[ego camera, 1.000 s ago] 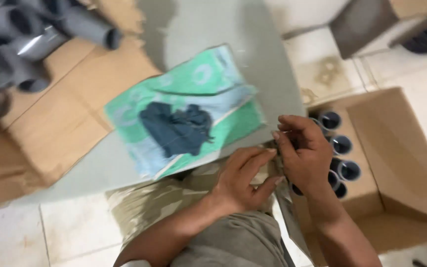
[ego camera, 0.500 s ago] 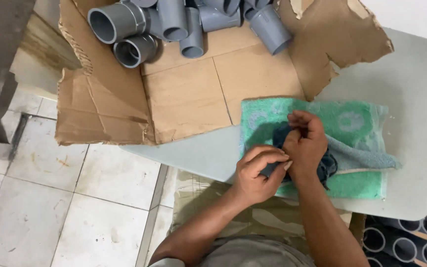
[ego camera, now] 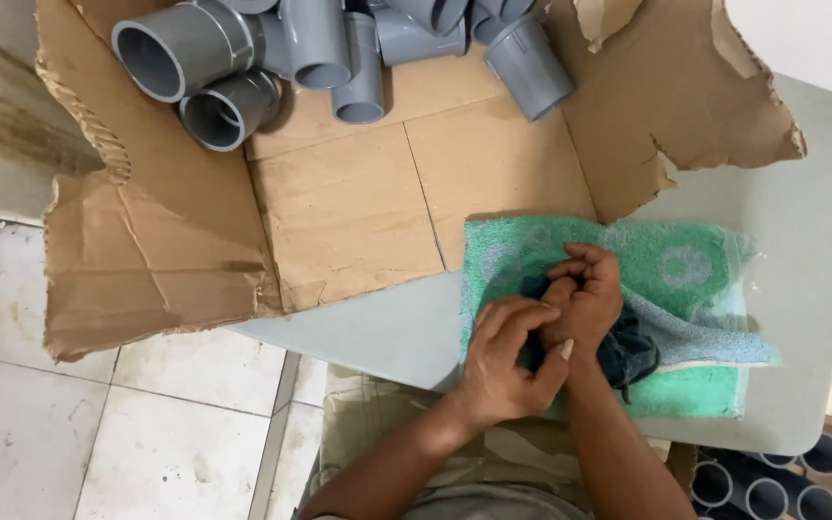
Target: The person wipes the exterior of small gray PVC pipe fittings with a dark cloth on a green towel, then places the cleaned fitting into a cardboard box. The person repeats this process with another fitting.
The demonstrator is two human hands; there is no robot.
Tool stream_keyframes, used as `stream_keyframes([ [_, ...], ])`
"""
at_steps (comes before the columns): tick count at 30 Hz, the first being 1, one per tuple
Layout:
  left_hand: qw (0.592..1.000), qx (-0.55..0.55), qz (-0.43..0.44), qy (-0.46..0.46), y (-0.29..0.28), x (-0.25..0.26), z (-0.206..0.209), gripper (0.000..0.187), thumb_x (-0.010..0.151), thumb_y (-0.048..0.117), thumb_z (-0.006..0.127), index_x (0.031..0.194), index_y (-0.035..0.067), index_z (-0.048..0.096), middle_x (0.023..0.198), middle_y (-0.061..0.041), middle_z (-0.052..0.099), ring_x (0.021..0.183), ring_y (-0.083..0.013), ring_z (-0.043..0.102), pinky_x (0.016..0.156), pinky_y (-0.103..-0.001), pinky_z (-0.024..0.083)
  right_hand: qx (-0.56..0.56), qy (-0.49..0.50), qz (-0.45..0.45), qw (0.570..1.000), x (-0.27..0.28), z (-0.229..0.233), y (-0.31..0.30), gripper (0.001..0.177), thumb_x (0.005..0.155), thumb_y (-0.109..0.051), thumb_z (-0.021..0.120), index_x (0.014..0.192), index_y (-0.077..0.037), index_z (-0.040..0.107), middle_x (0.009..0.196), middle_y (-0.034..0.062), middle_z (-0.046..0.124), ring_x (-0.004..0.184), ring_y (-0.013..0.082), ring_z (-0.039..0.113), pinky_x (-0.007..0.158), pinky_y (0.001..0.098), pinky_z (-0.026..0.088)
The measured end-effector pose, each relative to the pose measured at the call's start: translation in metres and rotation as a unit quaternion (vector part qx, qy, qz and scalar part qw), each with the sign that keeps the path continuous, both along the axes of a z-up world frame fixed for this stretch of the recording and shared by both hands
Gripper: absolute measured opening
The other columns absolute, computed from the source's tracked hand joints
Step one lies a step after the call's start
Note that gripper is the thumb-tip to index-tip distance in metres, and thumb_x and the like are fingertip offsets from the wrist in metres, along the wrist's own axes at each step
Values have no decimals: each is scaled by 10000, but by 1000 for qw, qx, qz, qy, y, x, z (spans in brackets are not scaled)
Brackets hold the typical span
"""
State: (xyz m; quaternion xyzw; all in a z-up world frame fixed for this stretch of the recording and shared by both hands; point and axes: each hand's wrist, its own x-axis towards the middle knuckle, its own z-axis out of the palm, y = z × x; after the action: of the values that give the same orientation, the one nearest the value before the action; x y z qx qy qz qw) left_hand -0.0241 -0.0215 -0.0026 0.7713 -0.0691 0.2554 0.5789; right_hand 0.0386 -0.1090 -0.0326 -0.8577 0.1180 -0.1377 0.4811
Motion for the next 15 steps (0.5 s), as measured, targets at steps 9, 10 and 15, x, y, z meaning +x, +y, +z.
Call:
stream_keyframes([
  [9,997,-15,-73,-21,-9,-20,-5,162,900,40,529,932,-2,682,931,-126,638,833,-293,656,778,-432,561,1,-43,4,999,3,-1,-1,374,756,68,364,1038,-68,569,694,10,607,623,143,568,605,293,468],
  [10,997,-15,-74,-20,-5,-17,-3,162,900,40,529,932,-2,682,931,-126,638,833,-293,656,778,-432,561,1,-42,2,999,3,-2,-1,374,756,68,364,1038,-68,569,694,10,607,623,143,568,605,293,468],
  [15,977,-194,-32,87,5,7,-7,323,712,-29,789,1026,-8,714,924,-197,668,768,-340,694,648,-379,608,80,-89,25,992,3,-15,-9,401,765,146,398,1037,-59,609,633,71,609,629,201,581,660,322,495],
])
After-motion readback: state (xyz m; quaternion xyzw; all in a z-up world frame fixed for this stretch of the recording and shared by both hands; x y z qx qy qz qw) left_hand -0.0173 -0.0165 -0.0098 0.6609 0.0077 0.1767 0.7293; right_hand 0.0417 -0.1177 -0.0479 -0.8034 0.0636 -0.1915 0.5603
